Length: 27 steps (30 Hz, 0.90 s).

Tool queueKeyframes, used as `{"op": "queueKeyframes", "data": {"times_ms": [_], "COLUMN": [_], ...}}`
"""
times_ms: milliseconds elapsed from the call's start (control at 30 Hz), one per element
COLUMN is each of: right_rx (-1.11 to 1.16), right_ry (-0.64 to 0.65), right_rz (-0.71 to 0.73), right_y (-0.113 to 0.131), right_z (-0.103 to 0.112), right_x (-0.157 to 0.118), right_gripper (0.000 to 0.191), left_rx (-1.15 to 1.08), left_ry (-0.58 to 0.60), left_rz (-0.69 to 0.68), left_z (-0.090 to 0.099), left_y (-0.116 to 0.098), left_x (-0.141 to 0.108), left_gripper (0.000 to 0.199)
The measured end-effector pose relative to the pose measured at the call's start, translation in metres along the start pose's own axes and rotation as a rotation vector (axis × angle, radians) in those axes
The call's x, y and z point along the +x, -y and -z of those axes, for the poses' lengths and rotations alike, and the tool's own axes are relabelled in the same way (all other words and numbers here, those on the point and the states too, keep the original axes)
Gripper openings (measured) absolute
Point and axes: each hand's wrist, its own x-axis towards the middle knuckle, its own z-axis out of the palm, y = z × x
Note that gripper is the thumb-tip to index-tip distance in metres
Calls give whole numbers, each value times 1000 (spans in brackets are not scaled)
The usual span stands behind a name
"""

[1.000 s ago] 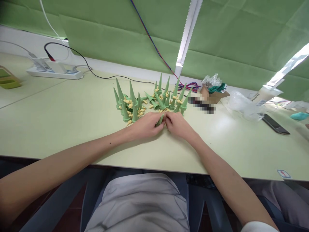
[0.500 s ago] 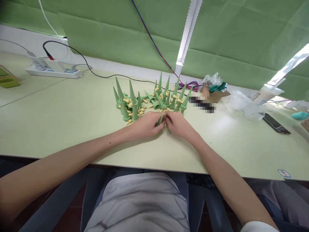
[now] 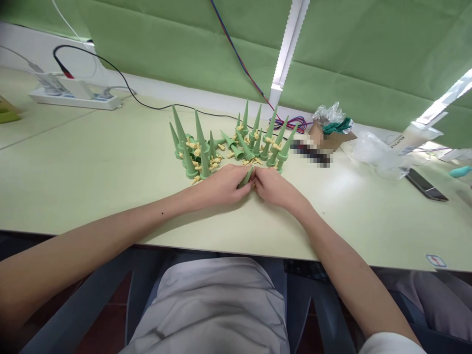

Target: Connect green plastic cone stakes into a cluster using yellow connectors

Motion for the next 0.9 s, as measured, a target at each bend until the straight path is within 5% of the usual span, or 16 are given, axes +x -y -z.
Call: {"op": "queueKeyframes", "data": {"times_ms": [900], "right_rx": [280], "right_ry": [-144], "right_rz": [-13], "right_y": [2], "right_z": [-4], "right_x": [6], "right_gripper": [19], "left_rx": [-101], "left_ry": [-101], "left_rz": [-53], "left_z": [-3], "left_y": [4], "left_x": [-3], "left_gripper": [14]}}
